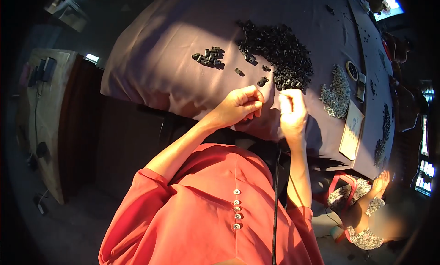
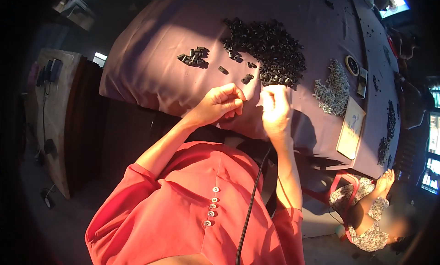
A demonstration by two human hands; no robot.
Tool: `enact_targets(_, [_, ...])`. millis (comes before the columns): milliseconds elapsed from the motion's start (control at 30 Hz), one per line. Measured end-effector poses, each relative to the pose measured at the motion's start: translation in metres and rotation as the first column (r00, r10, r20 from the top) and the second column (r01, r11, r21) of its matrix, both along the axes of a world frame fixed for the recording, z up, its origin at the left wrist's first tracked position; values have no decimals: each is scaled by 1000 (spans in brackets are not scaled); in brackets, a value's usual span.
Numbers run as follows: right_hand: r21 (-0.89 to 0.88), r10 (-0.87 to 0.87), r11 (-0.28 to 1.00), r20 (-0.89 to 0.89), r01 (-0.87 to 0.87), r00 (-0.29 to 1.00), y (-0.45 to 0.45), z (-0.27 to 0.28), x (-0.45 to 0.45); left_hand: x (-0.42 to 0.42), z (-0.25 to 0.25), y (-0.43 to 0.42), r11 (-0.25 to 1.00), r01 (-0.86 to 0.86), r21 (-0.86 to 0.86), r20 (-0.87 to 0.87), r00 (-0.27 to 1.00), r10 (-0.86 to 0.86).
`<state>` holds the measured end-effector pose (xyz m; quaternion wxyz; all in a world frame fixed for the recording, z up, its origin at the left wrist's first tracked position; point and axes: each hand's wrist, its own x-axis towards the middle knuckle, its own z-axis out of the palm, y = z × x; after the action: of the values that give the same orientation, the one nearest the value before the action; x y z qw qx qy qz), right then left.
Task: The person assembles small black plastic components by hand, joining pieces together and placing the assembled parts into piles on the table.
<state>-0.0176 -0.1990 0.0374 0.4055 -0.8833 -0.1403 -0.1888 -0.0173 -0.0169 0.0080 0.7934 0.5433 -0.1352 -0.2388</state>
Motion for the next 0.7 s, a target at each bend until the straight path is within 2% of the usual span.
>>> enact_targets(67, [31, 64, 998, -51, -62, 997, 15, -2, -4, -1, 0, -2, 997, -1, 71, 25, 1000, -1])
enact_targets(133, [23, 117, 993, 34, -118, 993, 18, -13, -3, -2, 6, 0, 992, -25, 125, 44, 999, 20])
enact_targets(200, [66, 91, 994, -38, -88, 995, 17, -24, -4, -2, 13, 3, 975, -81, 206, 100, 993, 62])
enact_targets(267, [128, 74, 990, -85, -63, 994, 15, -25, -6, 2, 12, 7, 923, -250, 292, 223, 957, 188])
enact_targets(300, [158, 65, 986, -111, -47, 992, 14, -26, -7, 7, 12, 8, 891, -369, 265, 348, 898, 269])
enact_targets(400, [183, 76, 981, -78, -60, 994, 13, -29, -6, 16, 23, 16, 680, -534, 502, 530, 812, 246])
enact_targets(500, [193, 75, 979, -54, -64, 996, 14, -27, -7, 25, 23, 17, 458, -718, 524, 735, 653, 182])
enact_targets(600, [185, 80, 980, -67, -67, 995, 14, -27, -7, 35, 12, 20, 287, -788, 545, 808, 585, 73])
enact_targets(633, [179, 82, 982, -74, -67, 994, 13, -28, -7, 35, 11, 20, 270, -749, 605, 768, 638, 46])
enact_targets(700, [197, 87, 978, -70, -72, 994, 14, -29, -7, 35, 7, 18, 297, -743, 600, 771, 636, 33])
